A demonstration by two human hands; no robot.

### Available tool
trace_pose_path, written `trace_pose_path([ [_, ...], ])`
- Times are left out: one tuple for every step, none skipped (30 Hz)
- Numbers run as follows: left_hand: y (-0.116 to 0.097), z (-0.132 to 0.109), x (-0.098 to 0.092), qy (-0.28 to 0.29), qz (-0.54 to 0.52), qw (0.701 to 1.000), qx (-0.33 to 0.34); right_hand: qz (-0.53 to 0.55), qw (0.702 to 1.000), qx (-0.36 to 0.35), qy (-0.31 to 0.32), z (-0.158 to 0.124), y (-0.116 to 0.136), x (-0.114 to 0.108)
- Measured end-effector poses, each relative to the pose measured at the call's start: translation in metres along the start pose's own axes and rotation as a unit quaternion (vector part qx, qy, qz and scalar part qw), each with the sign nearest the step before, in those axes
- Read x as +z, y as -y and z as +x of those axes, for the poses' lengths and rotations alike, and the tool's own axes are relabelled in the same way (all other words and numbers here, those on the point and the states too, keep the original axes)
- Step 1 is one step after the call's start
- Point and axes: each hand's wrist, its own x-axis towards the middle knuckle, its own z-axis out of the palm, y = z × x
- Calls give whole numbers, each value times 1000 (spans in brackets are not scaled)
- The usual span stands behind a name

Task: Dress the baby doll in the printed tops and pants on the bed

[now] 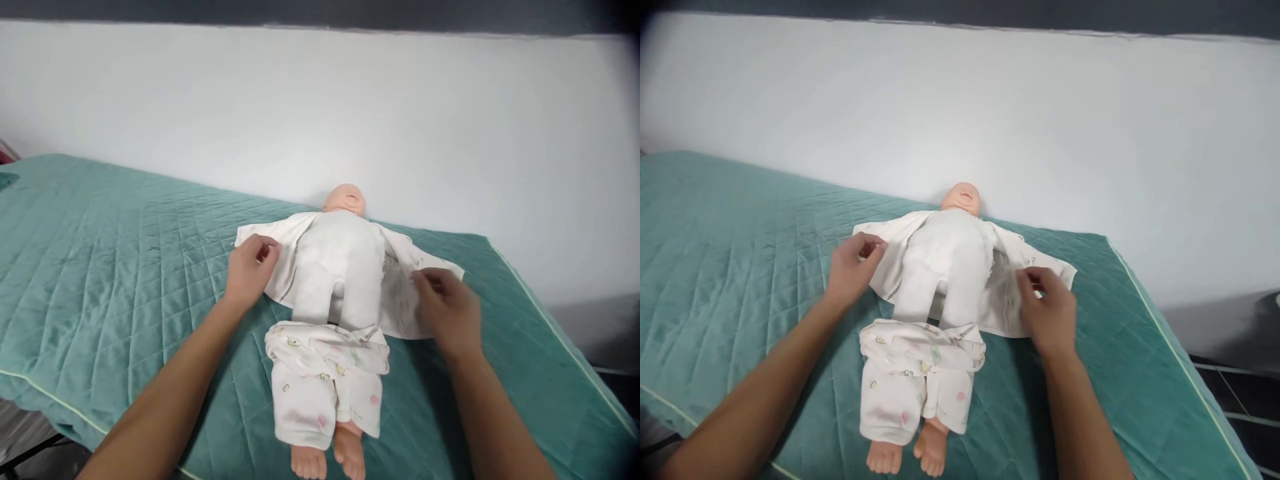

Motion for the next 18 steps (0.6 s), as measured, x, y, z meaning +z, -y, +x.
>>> trace_pose_path([
  [-10,-5,0,62,-62,996,5,44,996,-45,59,-8,12,4],
  [-19,-10,1,132,-111,985,10,74,987,-100,103,-16,23,7],
  [-28,-15,0,204,-141,968,24,96,977,-144,126,-22,33,10],
  [-35,-20,-1,267,-155,950,47,109,967,-181,145,-27,41,11],
  [-42,-23,-3,322,-156,930,77,114,956,-215,162,-31,47,12],
  [-47,-25,-5,367,-149,911,110,114,947,-242,180,-33,51,12],
  [-50,-27,-8,403,-138,894,140,110,936,-266,203,-35,53,12],
  [-53,-27,-11,432,-127,878,165,105,925,-286,227,-36,55,11],
  [-54,-27,-14,453,-116,864,184,100,916,-298,249,-37,56,10],
  [-55,-26,-17,471,-107,853,197,97,909,-301,270,-37,57,9],
  [-55,-24,-19,488,-100,843,206,96,905,-296,289,-38,58,8],
  [-55,-23,-21,504,-98,832,211,98,903,-285,305,-39,59,7],
  [-54,-22,-22,521,-100,820,214,103,901,-273,320,-39,60,6],
  [-53,-20,-23,539,-107,807,216,108,899,-261,334,-40,61,6],
  [-52,-19,-24,554,-118,796,214,114,896,-252,347,-41,62,5],
  [-52,-18,-25,566,-132,787,208,119,894,-246,356,-41,63,5],
  [-51,-17,-25,575,-147,781,196,124,892,-242,362,-42,64,5],
  [-51,-16,-25,582,-162,777,180,129,890,-238,366,-42,65,5],
])
